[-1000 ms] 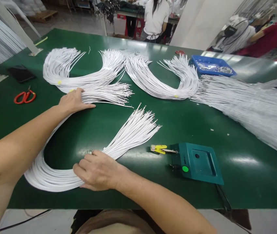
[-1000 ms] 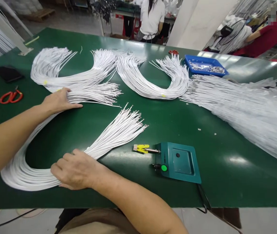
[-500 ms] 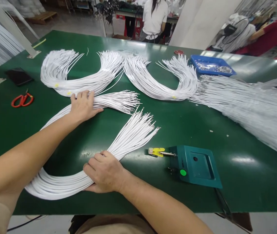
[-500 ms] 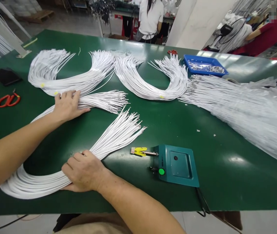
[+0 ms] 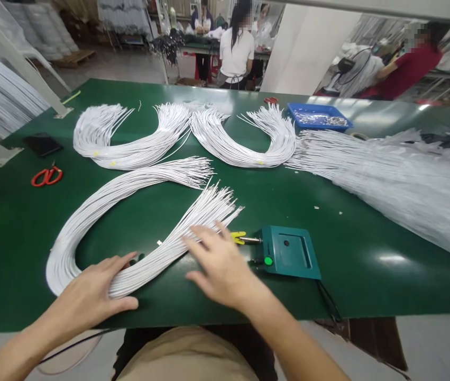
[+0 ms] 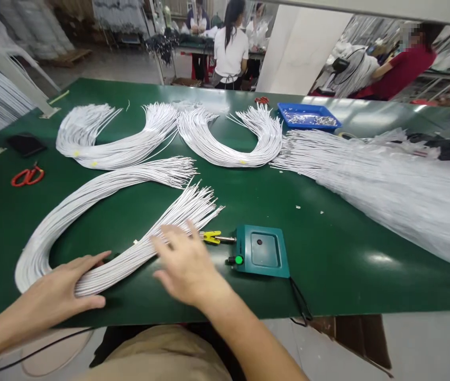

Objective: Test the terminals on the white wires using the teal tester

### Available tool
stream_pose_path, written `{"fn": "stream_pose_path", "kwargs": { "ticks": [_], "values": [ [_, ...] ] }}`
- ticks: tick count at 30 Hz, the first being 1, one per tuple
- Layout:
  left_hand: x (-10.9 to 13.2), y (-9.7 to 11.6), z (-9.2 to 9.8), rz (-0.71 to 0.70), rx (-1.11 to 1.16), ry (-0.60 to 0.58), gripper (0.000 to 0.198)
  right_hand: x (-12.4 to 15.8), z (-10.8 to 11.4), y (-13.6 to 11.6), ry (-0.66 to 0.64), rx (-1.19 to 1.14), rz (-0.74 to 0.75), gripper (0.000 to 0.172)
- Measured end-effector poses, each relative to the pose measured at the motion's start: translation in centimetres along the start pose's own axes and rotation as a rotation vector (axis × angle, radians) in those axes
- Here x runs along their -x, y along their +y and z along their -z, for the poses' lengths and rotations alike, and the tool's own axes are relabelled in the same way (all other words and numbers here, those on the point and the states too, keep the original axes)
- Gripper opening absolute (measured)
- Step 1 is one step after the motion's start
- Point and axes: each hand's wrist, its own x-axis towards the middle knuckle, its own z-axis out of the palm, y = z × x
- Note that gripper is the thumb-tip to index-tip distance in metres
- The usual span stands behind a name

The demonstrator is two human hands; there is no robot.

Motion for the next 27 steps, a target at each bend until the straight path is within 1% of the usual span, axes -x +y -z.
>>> {"fn": "stream_pose_path", "kwargs": {
  "ticks": [2,3,5,7,8,9,11,14,15,16,17,19,20,23,25,27],
  "values": [
    [0.5,0.6,0.1,-0.039,-0.079,-0.011,0.061,3.0,2.5,2.4,0.010,0.103,-0.188,0.073],
    [0.6,0.8,0.5,-0.049,-0.084,-0.048,0.055,4.6,3.6,3.7,0.011,0.157,-0.260,0.081],
    [0.3,0.7,1.6,-0.020,-0.061,-0.147,0.049,7.5,5.0,5.9,-0.020,0.240,-0.375,0.092],
    [-0.5,0.7,3.2,0.001,0.007,-0.283,0.046,9.9,5.7,7.6,-0.077,0.279,-0.428,0.100],
    [-1.2,0.8,4.0,0.001,0.051,-0.354,0.051,10.7,5.8,8.2,-0.106,0.288,-0.434,0.101],
    [-2.0,1.1,4.7,-0.015,0.094,-0.368,0.060,11.4,5.9,8.7,-0.129,0.296,-0.436,0.102],
    [-4.2,2.1,6.0,-0.100,0.190,-0.454,0.073,12.0,5.7,9.3,-0.155,0.310,-0.431,0.102],
    [-8.4,4.4,6.8,-0.208,0.404,-0.705,0.085,12.0,5.6,9.6,-0.155,0.309,-0.421,0.101],
    [-10.0,5.2,6.8,-0.242,0.459,-0.737,0.083,11.9,5.6,9.6,-0.153,0.300,-0.416,0.101],
    [-11.6,6.0,6.5,-0.250,0.482,-0.668,0.073,11.8,5.6,9.6,-0.150,0.289,-0.409,0.101],
    [-13.2,6.7,6.2,-0.238,0.451,-0.575,0.065,11.8,5.6,9.6,-0.145,0.279,-0.401,0.100],
    [-16.5,7.8,5.4,-0.200,0.321,-0.279,0.057,11.8,5.7,9.7,-0.128,0.260,-0.384,0.097],
    [-18.2,8.2,5.1,-0.183,0.291,-0.206,0.057,11.9,5.8,9.8,-0.119,0.252,-0.376,0.095],
    [-22.8,8.7,4.8,-0.163,0.232,-0.053,0.057,12.1,5.8,10.1,-0.098,0.239,-0.357,0.090],
    [-25.4,8.5,5.2,-0.152,0.200,0.041,0.059,12.3,5.8,10.3,-0.094,0.236,-0.349,0.086],
    [-27.4,8.1,5.9,-0.127,0.179,0.104,0.060,12.4,5.8,10.3,-0.098,0.231,-0.333,0.083]
  ]
}}
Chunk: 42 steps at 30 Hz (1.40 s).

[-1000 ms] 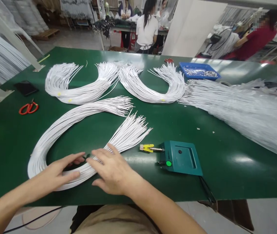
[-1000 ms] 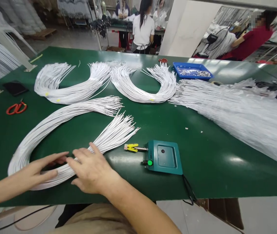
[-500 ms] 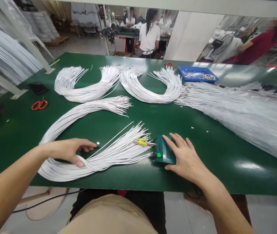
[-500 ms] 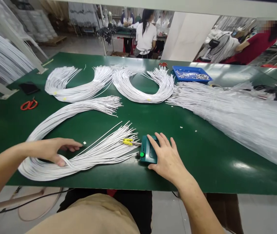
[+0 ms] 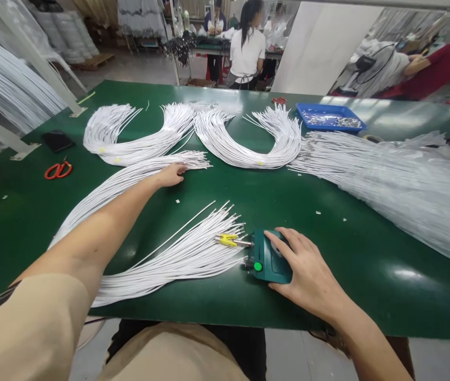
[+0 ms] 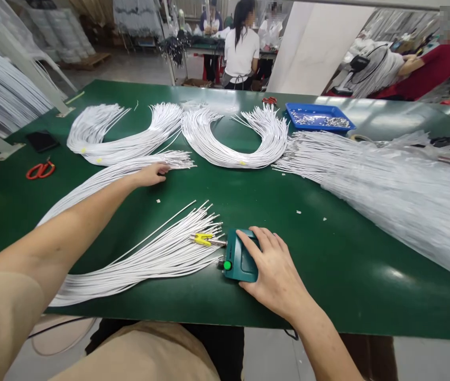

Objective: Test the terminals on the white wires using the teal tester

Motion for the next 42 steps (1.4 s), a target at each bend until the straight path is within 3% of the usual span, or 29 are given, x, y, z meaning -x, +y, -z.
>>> {"fn": "stream_pose_path", "kwargs": {
  "ticks": [4,6,8,10,12,13,15,18,20,23,28,31,35,39,42],
  "values": [
    [-1.8,-0.8,1.0,0.036,-0.028,0.077,0.063,0.7,0.5,-0.5,-0.013,-0.013,0.055,0.077],
    [-1.2,-0.9,1.4,0.029,-0.018,0.053,0.065,1.3,0.9,-0.8,-0.025,-0.018,0.083,0.075],
    [1.0,-0.7,1.8,0.014,0.004,-0.011,0.067,2.1,1.2,-1.0,-0.036,-0.027,0.092,0.073],
    [4.9,-0.6,2.2,0.016,0.029,-0.099,0.068,3.0,1.3,-0.8,-0.028,-0.037,0.071,0.073],
    [10.3,-0.4,2.1,0.052,0.105,-0.263,0.070,4.0,1.2,-0.3,-0.004,-0.041,0.028,0.077],
    [13.4,-0.3,1.7,0.053,0.120,-0.341,0.070,4.4,1.1,0.0,0.013,-0.037,0.001,0.079],
    [19.3,0.0,0.1,0.058,0.049,-0.388,0.076,5.3,0.9,0.6,0.044,-0.025,-0.051,0.083],
    [25.6,1.1,-3.6,0.058,-0.157,-0.194,0.105,6.0,0.8,0.5,0.063,-0.022,-0.076,0.080],
    [27.2,2.1,-6.0,0.014,-0.286,-0.051,0.107,6.1,0.9,-0.2,0.046,-0.041,-0.040,0.076],
    [26.6,3.5,-8.0,-0.022,-0.412,0.036,0.109,5.6,1.0,-1.7,-0.010,-0.066,0.040,0.071],
    [23.5,5.1,-7.1,-0.166,-0.440,-0.089,0.110,4.1,0.9,-2.1,-0.044,-0.068,0.081,0.075],
    [22.5,5.6,-6.4,-0.220,-0.415,-0.145,0.093,3.3,0.6,-0.5,-0.028,-0.044,0.081,0.079],
    [21.6,5.9,-6.2,-0.201,-0.317,-0.094,0.055,2.9,1.0,0.5,-0.032,0.021,-0.006,0.084],
    [20.2,5.8,-5.5,-0.113,-0.191,-0.045,0.040,3.3,2.0,-3.8,0.123,-0.007,-0.041,0.070],
    [19.5,5.8,-3.3,0.000,0.105,-0.033,0.043,3.6,0.9,-8.8,0.145,-0.302,0.049,0.052]
  ]
}}
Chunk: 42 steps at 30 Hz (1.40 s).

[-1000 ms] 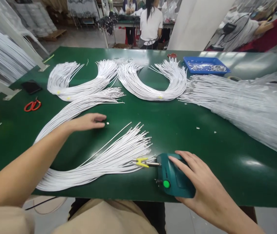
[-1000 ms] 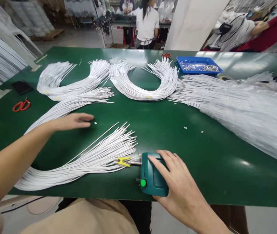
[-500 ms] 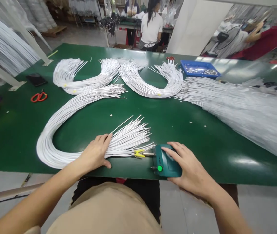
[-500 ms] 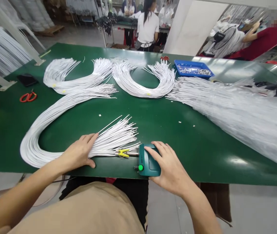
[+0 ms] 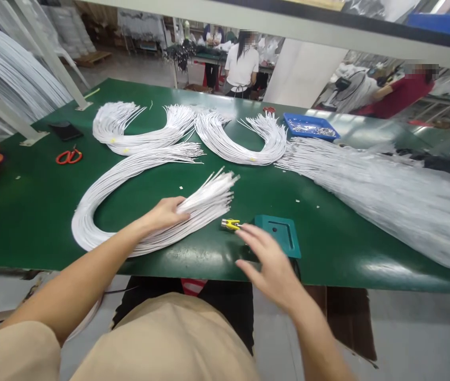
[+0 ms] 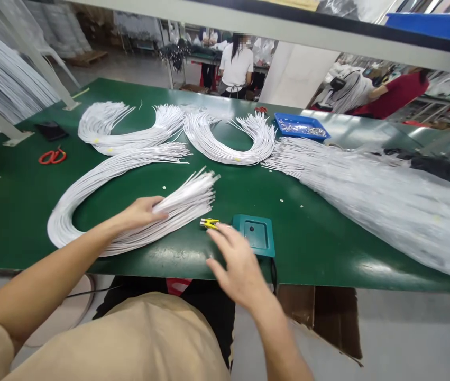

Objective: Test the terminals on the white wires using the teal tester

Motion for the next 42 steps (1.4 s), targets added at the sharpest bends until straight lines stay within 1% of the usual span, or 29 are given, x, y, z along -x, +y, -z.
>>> {"fn": "stream_pose_path", "kwargs": {
  "ticks": [2,3,4,6,8,9,10,11,13,14,16,17,18,19,22,23,25,26,27,28,29,31,33,34,35,36,38,39,42],
  "values": [
    [-0.1,0.2,2.0,0.006,0.256,-0.011,0.051,0.0,-2.6,-2.1,-0.062,-0.194,0.029,0.044],
    [-0.1,0.2,3.0,0.001,0.388,-0.011,0.059,-0.1,-4.0,-2.7,-0.075,-0.269,0.036,0.041],
    [-0.2,0.2,3.8,0.013,0.477,-0.043,0.064,-0.3,-5.4,-3.2,-0.093,-0.322,0.044,0.040],
    [-0.3,-0.1,4.7,0.055,0.539,-0.128,0.069,-1.0,-7.9,-3.6,-0.116,-0.359,0.049,0.039],
    [-0.2,-1.0,4.6,0.071,0.455,-0.171,0.074,-1.7,-9.6,-3.6,-0.117,-0.304,0.048,0.036],
    [0.1,-1.8,4.3,0.072,0.389,-0.171,0.080,-1.9,-10.2,-3.6,-0.112,-0.277,0.047,0.034],
    [0.6,-2.7,3.8,0.101,0.326,-0.151,0.087,-2.1,-10.6,-3.5,-0.102,-0.255,0.045,0.033],
    [1.4,-3.8,3.3,0.118,0.278,-0.157,0.092,-2.2,-10.8,-3.4,-0.090,-0.246,0.044,0.032],
    [3.5,-6.0,2.3,0.123,0.123,-0.195,0.092,-2.1,-11.1,-3.2,-0.068,-0.257,0.046,0.030],
    [4.8,-7.0,1.9,0.117,0.004,-0.190,0.092,-2.1,-11.2,-3.2,-0.060,-0.266,0.047,0.030],
    [7.2,-8.4,1.3,0.059,-0.249,-0.115,0.092,-2.2,-11.5,-3.1,-0.048,-0.273,0.051,0.029],
    [8.2,-8.7,1.2,0.047,-0.360,-0.102,0.091,-2.3,-11.7,-3.0,-0.041,-0.270,0.053,0.030],
    [9.0,-8.7,1.3,0.048,-0.447,-0.071,0.087,-2.6,-11.9,-3.1,-0.033,-0.265,0.056,0.031],
    [9.6,-8.4,1.4,0.053,-0.483,-0.059,0.081,-2.9,-12.1,-3.1,-0.023,-0.260,0.063,0.032],
    [10.1,-6.7,2.7,0.151,-0.442,-0.022,0.060,-4.0,-12.7,-3.2,0.009,-0.265,0.095,0.041],
    [10.0,-6.1,3.3,0.207,-0.420,0.003,0.057,-4.3,-12.8,-3.2,0.017,-0.271,0.106,0.045],
    [9.8,-5.2,4.2,0.309,-0.399,0.067,0.058,-4.5,-13.0,-3.0,0.032,-0.278,0.115,0.053],
    [9.6,-5.0,4.4,0.342,-0.399,0.098,0.060,-4.5,-13.1,-2.9,0.037,-0.283,0.114,0.055],
    [9.4,-5.0,4.4,0.346,-0.410,0.119,0.062,-4.4,-13.3,-2.7,0.043,-0.289,0.111,0.055],
    [9.2,-5.1,4.0,0.314,-0.431,0.132,0.064,-4.3,-13.4,-2.6,0.049,-0.298,0.107,0.053],
    [9.0,-5.3,3.4,0.239,-0.454,0.138,0.067,-4.2,-13.6,-2.4,0.057,-0.309,0.104,0.050],
    [8.8,-5.5,1.3,-0.011,-0.521,0.198,0.069,-4.0,-13.9,-2.2,0.085,-0.334,0.099,0.040],
    [9.0,-5.2,-1.2,-0.221,-0.497,0.319,0.059,-3.9,-14.2,-2.0,0.127,-0.354,0.095,0.031],
    [9.1,-4.9,-2.5,-0.295,-0.480,0.349,0.051,-3.9,-14.3,-2.0,0.147,-0.363,0.094,0.028],
    [9.3,-4.3,-3.7,-0.336,-0.480,0.362,0.045,-3.9,-14.4,-2.0,0.165,-0.369,0.093,0.025],
    [9.4,-3.7,-4.8,-0.341,-0.515,0.368,0.040,-3.9,-14.4,-2.0,0.178,-0.373,0.094,0.024],
    [9.4,-2.4,-6.4,-0.257,-0.645,0.415,0.040,-3.9,-14.5,-2.0,0.194,-0.376,0.099,0.022],
    [9.3,-1.7,-6.9,-0.217,-0.704,0.411,0.041,-3.9,-14.5,-2.0,0.202,-0.376,0.101,0.021],
    [8.6,-0.2,-7.5,-0.158,-0.839,0.327,0.038,-3.8,-14.6,-2.0,0.231,-0.374,0.116,0.018]
  ]
}}
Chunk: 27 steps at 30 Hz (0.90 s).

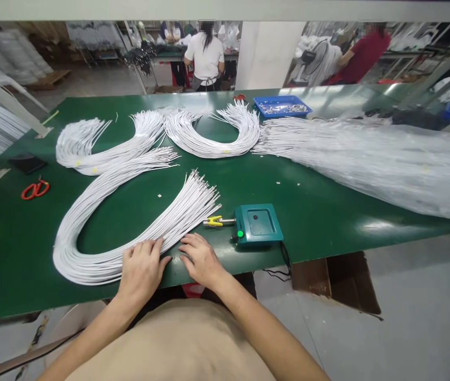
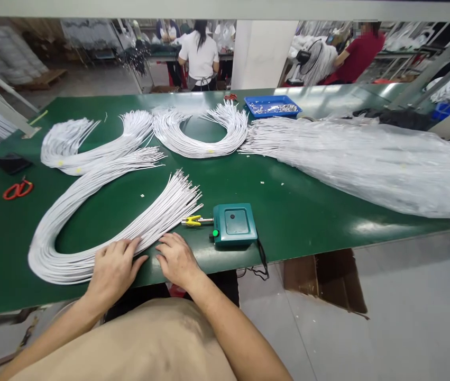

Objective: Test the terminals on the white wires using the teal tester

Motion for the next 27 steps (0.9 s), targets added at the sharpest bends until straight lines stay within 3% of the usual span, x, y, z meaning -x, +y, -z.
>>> {"fn": "stream_pose_path", "kwargs": {
  "ticks": [3,7,12,18,27],
  "values": [
    [-0.8,0.4,0.4,-0.046,-0.047,-0.088,0.028,0.2,-0.1,0.0,0.032,-0.007,0.010,0.015],
    [-0.8,0.8,0.1,-0.083,-0.042,-0.122,0.023,0.4,-0.1,0.1,0.054,0.001,-0.010,0.015],
    [-1.0,0.6,-0.3,-0.149,-0.013,-0.220,0.024,0.4,-0.1,0.1,0.048,0.025,-0.001,0.014],
    [-3.2,0.5,0.0,-0.195,0.011,-0.372,0.037,0.5,-0.1,0.1,0.055,0.028,-0.013,0.014],
    [-5.2,1.0,0.6,-0.240,0.071,-0.389,0.036,0.5,0.0,0.3,0.058,0.025,-0.010,0.015]
  ]
}}
